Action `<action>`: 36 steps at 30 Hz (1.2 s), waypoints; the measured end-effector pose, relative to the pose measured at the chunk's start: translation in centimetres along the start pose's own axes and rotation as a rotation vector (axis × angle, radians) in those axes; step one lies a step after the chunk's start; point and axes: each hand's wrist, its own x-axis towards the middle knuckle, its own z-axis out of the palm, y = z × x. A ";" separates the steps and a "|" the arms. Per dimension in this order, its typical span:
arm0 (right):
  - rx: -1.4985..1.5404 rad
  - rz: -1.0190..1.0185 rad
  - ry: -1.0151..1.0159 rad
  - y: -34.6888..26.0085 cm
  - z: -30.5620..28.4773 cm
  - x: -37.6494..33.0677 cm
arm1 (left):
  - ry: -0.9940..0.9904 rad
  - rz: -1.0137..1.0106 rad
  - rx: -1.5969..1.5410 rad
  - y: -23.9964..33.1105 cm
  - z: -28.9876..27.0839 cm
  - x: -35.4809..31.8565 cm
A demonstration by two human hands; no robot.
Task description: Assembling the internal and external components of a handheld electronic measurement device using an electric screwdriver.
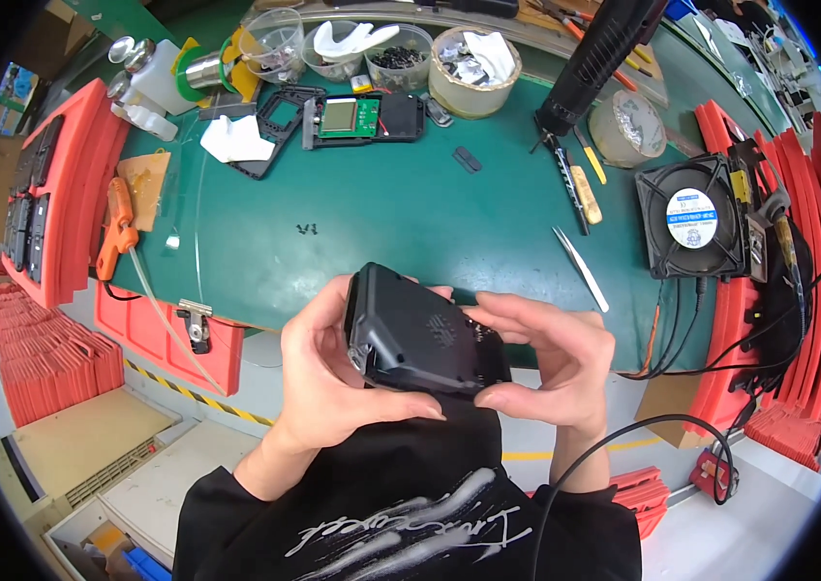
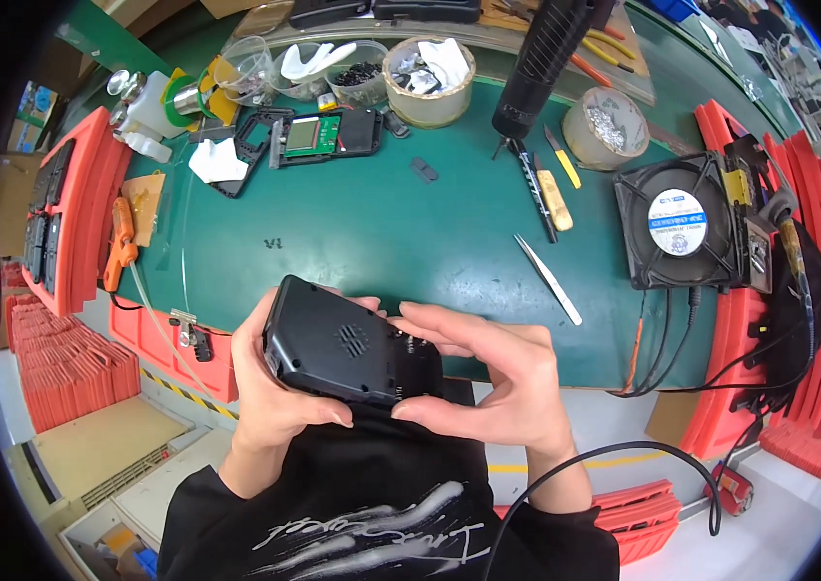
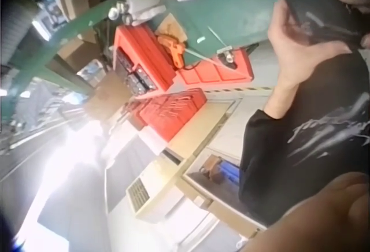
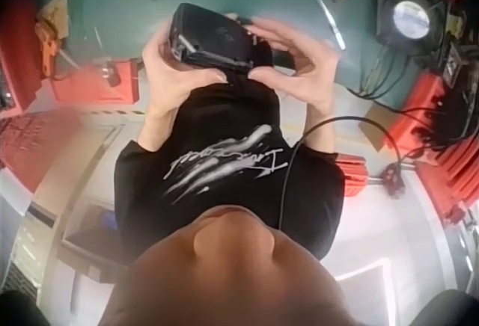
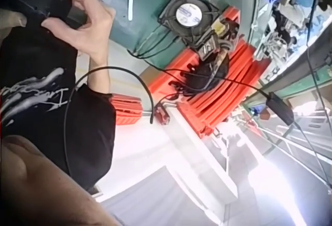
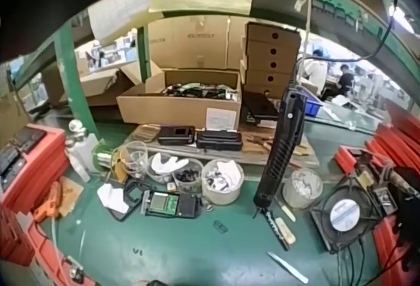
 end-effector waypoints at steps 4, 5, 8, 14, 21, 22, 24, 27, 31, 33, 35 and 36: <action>-0.014 -0.074 0.133 -0.1 0.5 0.0 | 0.032 0.011 -0.019 0.1 -0.3 -0.1; -0.088 -0.072 0.128 -0.5 0.2 0.1 | 0.037 0.048 -0.009 -0.3 -0.4 -0.2; -0.237 -0.067 0.119 -1.4 -0.1 0.4 | 0.065 0.074 -0.007 -0.2 -0.5 -0.4; -0.383 -0.211 0.167 -1.4 0.9 0.9 | 0.104 -0.003 -0.073 -0.3 -0.4 -0.1; -0.387 -0.313 0.205 -1.0 1.1 1.2 | 0.054 0.024 -0.104 -0.2 -0.1 0.1; -0.374 -0.310 0.210 -1.0 1.1 1.1 | 0.043 0.035 -0.119 -0.1 0.0 0.2; -0.362 -0.306 0.216 -0.9 1.1 1.1 | 0.031 0.050 -0.112 -0.3 -0.1 0.2; -0.326 -0.333 0.215 -0.5 1.1 1.1 | 0.006 0.080 -0.098 -0.5 -0.1 0.3; -0.308 -0.303 0.157 -0.6 0.9 0.9 | 0.020 0.074 -0.112 -0.4 0.1 0.3; -0.288 -0.309 0.139 -0.4 0.8 1.1 | 0.042 0.058 -0.123 -0.3 0.2 0.2; -0.249 -0.319 0.106 -0.1 0.7 1.3 | 0.053 0.051 -0.128 -0.3 0.3 0.3; -0.249 -0.320 0.105 -0.1 0.7 1.3 | 0.052 0.046 -0.140 -0.4 0.3 0.3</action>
